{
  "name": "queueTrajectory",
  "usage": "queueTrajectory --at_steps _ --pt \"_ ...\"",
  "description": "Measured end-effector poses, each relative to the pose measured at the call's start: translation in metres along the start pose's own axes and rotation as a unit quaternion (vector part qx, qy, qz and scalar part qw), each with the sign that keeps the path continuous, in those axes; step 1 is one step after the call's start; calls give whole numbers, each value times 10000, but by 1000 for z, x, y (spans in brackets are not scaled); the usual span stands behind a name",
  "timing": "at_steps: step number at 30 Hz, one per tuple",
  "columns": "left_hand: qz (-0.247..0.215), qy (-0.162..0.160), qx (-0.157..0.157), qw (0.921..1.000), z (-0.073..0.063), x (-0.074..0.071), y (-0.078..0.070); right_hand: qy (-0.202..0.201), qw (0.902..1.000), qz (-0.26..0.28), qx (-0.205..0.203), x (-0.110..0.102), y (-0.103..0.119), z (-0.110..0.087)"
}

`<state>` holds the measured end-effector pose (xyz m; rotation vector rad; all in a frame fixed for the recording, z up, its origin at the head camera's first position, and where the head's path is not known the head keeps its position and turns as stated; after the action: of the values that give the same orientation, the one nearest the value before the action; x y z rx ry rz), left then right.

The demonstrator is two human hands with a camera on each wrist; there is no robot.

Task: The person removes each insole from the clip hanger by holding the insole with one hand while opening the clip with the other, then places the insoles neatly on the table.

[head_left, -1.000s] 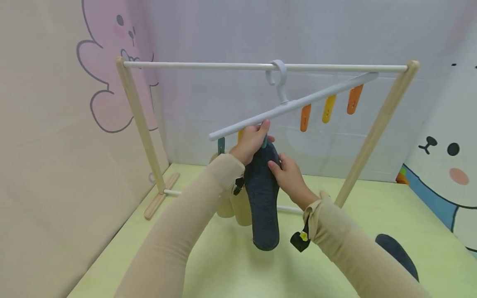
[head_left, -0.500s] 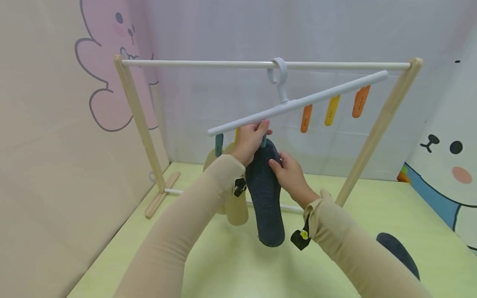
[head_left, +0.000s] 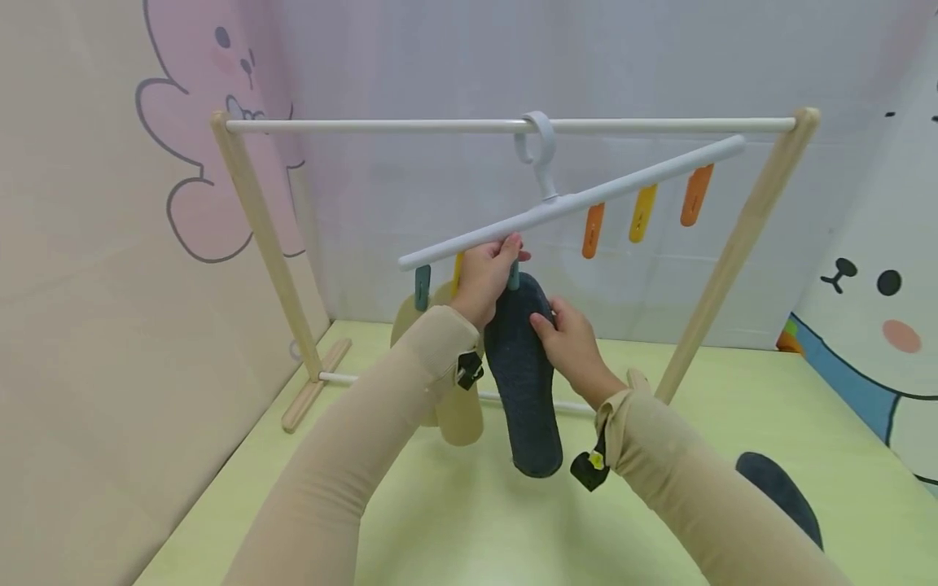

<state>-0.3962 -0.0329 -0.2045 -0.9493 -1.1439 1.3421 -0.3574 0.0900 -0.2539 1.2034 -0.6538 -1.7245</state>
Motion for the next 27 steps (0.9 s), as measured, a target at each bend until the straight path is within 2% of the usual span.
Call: queueTrajectory --at_steps 7,19,27 --pt "112 105 37 9999 0 -2 0 98 9999 39 91 2 -4 -2" --pt "129 237 170 9995 -2 0 1 63 9996 -267 -13 -5 -8 -6" --pt "273 35 271 9993 -2 -11 4 114 9990 -419 -128 -5 -17 -12"
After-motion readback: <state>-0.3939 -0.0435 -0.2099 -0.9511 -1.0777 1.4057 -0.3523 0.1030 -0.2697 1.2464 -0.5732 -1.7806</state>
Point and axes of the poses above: each hand's wrist, its own z-axis towards the middle knuckle, its own x-axis out of the palm, y = z × x, the point moved 9 cm from there along z, towards the middle knuckle, and after that the axes turned 2 degrees about -x, right-handed, at the moved point
